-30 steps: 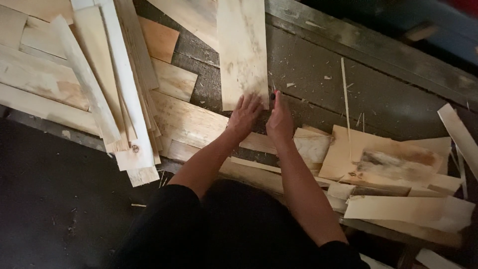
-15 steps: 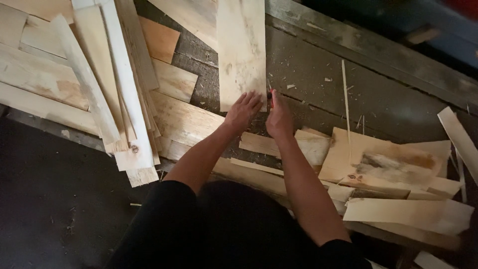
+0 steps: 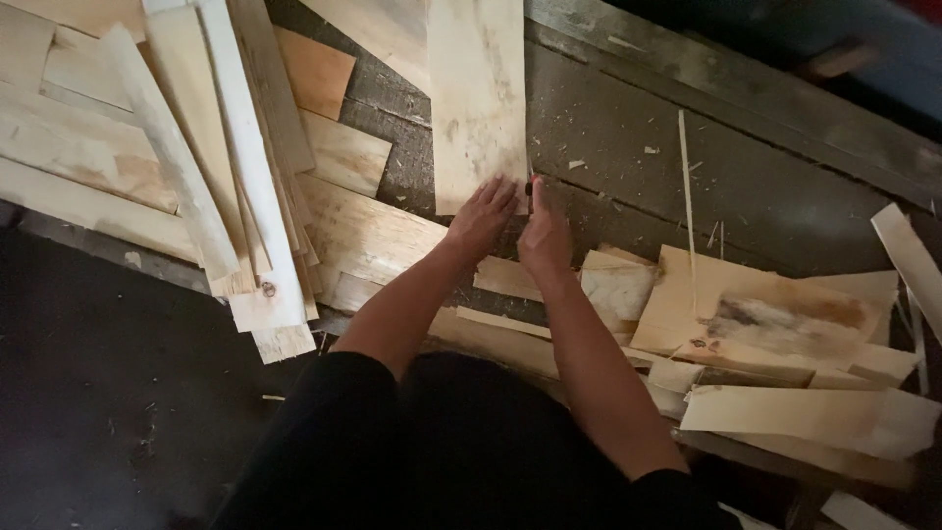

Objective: Sorting and trimming thin wood slats using a utility knife in a workshop.

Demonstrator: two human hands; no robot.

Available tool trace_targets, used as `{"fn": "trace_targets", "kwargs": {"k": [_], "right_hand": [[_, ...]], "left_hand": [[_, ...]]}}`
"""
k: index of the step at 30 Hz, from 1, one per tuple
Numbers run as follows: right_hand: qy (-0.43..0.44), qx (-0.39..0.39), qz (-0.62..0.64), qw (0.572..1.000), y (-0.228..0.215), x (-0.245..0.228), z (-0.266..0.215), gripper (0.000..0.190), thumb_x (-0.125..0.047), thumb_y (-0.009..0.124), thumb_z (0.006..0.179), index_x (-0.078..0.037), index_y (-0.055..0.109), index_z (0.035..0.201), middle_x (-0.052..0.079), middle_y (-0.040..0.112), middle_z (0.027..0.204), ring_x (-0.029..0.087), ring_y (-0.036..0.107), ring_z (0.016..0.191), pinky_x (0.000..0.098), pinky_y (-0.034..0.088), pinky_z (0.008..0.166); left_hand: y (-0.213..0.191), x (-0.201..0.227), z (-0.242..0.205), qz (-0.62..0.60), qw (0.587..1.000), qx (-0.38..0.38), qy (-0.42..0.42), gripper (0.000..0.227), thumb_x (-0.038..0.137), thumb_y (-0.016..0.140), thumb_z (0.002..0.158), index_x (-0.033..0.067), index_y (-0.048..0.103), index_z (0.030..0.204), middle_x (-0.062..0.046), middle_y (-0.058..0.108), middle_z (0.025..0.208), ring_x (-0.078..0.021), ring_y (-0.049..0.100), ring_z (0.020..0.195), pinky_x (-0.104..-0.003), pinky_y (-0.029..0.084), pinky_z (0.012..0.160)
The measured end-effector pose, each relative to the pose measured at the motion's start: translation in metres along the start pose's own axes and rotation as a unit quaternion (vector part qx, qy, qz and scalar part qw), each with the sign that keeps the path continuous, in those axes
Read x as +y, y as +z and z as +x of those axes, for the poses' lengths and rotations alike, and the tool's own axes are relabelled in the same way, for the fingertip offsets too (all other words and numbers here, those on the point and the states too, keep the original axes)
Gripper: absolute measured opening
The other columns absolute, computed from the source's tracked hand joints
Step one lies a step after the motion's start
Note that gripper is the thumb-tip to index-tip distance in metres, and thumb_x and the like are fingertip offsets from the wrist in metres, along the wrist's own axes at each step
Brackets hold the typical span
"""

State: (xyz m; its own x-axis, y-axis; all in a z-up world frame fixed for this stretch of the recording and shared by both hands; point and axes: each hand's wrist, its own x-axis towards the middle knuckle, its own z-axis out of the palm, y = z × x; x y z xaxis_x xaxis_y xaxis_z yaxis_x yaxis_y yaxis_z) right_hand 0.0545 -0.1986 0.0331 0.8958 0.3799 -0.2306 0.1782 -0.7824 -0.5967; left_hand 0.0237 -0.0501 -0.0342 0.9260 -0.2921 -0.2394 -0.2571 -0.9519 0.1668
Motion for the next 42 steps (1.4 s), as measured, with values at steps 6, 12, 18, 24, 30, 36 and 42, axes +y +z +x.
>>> {"fn": "trace_targets", "kwargs": {"k": [6,12,18,24,30,36,42], "right_hand": [[-0.016,0.012,0.021,1.0,-0.006,-0.001,-0.007,0.061,0.004,0.048,0.097,-0.004,0.04,0.158,0.029,0.059,0.143,0.046,0.06,0.126,0.0493,0.049,0.104],[-0.025,0.006,-0.013,1.0,-0.003,0.006,-0.004,0.056,-0.001,0.049,0.101,-0.004,0.042,0.156,0.029,0.06,0.141,0.047,0.061,0.123,0.0487,0.052,0.101],[0.114,-0.099,-0.086,0.985,-0.04,-0.029,-0.004,0.065,-0.005,0.051,0.1,-0.015,0.033,0.161,0.025,0.059,0.138,0.044,0.062,0.117,0.0518,0.051,0.095],[0.084,-0.091,-0.075,0.989,-0.032,-0.018,-0.001,0.063,-0.004,0.052,0.1,-0.012,0.037,0.16,0.023,0.062,0.137,0.042,0.063,0.118,0.0499,0.052,0.097],[0.088,-0.081,-0.085,0.989,-0.026,-0.016,-0.006,0.064,0.001,0.05,0.096,-0.009,0.039,0.159,0.026,0.065,0.129,0.043,0.065,0.113,0.0513,0.052,0.094],[0.093,-0.103,-0.077,0.987,-0.037,-0.036,-0.016,0.071,0.001,0.05,0.094,-0.01,0.034,0.162,0.031,0.067,0.119,0.046,0.067,0.104,0.0533,0.053,0.091],[0.094,-0.108,-0.072,0.987,-0.039,-0.041,-0.026,0.073,-0.001,0.055,0.092,-0.008,0.033,0.161,0.033,0.068,0.112,0.045,0.068,0.101,0.0509,0.054,0.089]], "left_hand": [[0.03,-0.003,0.004,0.002,0.999,0.054,0.001,0.075,0.018,0.067,0.089,0.0049,0.04,0.158,-0.016,0.024,0.17,-0.0367,0.017,0.157,-0.046,0.015,0.128],[0.013,-0.002,-0.002,0.025,0.999,0.029,0.009,0.075,0.016,0.067,0.088,0.0045,0.04,0.157,-0.016,0.02,0.17,-0.0373,0.016,0.156,-0.046,0.015,0.126],[0.028,-0.004,0.004,0.025,0.999,0.044,0.013,0.076,0.015,0.067,0.084,0.0072,0.043,0.156,-0.016,0.02,0.169,-0.0369,0.015,0.155,-0.046,0.016,0.126],[0.029,-0.003,0.003,-0.028,0.999,0.046,0.001,0.067,0.016,0.064,0.092,0.0051,0.046,0.155,-0.015,0.022,0.171,-0.0375,0.017,0.158,-0.047,0.016,0.129],[-0.007,0.002,-0.004,0.115,0.993,-0.028,0.011,0.087,0.018,0.068,0.079,0.0109,0.034,0.159,-0.013,0.014,0.17,-0.0342,0.012,0.154,-0.044,0.011,0.124],[0.022,-0.002,0.003,0.023,1.0,0.008,0.001,0.08,0.023,0.067,0.09,0.0047,0.034,0.16,-0.016,0.017,0.171,-0.0378,0.013,0.157,-0.046,0.013,0.128],[0.046,-0.003,0.008,0.076,0.995,0.062,-0.002,0.078,0.022,0.07,0.086,0.0114,0.038,0.157,-0.014,0.018,0.171,-0.035,0.014,0.156,-0.045,0.014,0.126]]}}
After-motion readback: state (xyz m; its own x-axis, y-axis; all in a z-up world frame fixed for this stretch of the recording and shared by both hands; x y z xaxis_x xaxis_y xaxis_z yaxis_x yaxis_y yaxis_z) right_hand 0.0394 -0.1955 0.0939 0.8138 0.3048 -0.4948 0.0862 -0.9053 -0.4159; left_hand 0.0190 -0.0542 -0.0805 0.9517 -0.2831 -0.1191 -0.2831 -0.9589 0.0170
